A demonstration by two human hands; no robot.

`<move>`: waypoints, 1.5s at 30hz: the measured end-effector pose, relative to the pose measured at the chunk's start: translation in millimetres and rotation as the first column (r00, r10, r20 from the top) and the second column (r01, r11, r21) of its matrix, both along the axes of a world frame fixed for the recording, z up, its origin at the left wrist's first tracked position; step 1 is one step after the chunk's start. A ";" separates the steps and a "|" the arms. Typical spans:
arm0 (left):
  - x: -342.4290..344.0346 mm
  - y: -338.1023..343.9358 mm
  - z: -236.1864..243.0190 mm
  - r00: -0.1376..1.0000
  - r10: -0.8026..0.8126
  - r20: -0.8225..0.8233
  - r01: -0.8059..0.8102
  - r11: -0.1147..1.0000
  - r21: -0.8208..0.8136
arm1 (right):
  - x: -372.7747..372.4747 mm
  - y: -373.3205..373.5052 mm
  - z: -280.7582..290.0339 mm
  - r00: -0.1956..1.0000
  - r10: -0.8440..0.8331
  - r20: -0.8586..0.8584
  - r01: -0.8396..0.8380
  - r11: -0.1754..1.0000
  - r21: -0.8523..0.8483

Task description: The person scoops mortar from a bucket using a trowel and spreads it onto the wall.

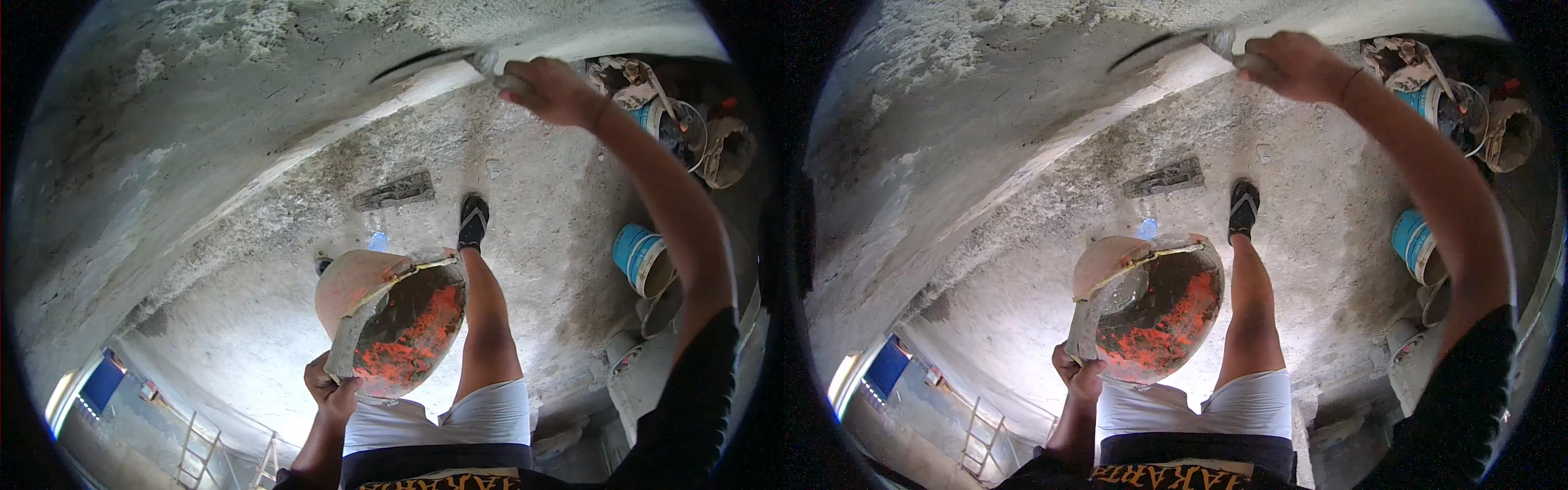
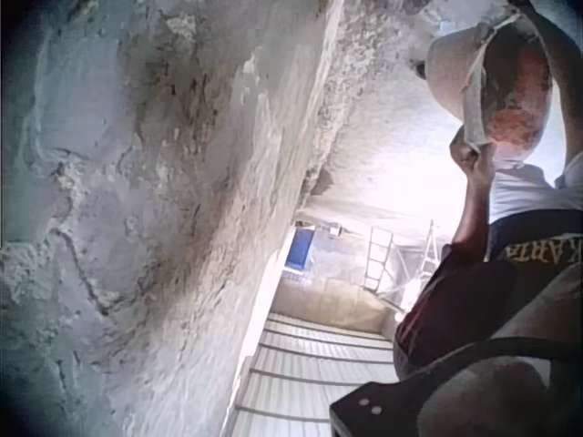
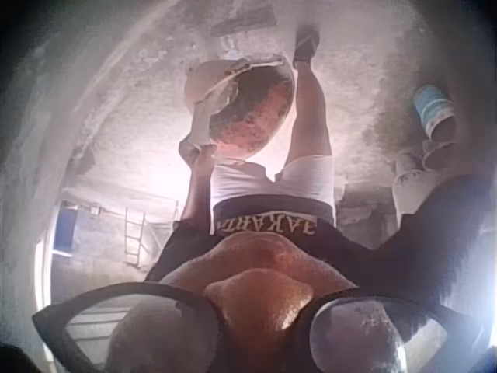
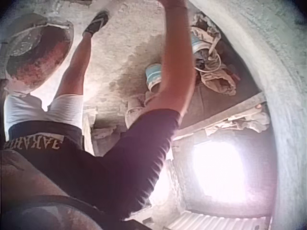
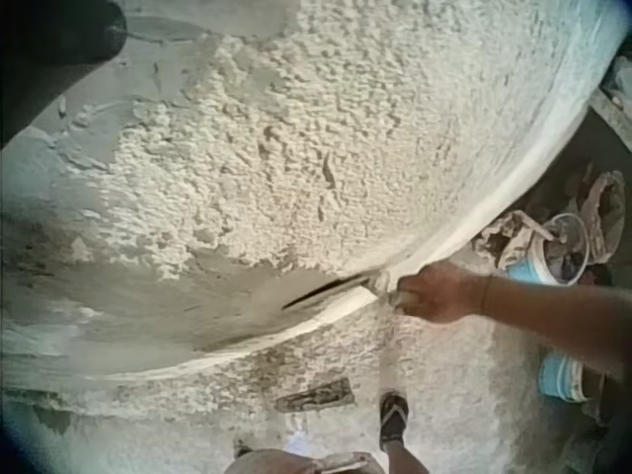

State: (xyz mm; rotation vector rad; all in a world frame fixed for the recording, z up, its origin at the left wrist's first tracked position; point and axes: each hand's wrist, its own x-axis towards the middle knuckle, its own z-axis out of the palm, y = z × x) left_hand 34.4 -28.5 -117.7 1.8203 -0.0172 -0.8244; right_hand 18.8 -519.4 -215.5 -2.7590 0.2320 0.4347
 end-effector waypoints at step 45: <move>102.1 43.8 401.6 0.142 0.738 0.660 -0.031 0.670 -0.742 | -54.3 322.3 465.5 0.592 -0.633 0.499 -0.028 0.603 0.797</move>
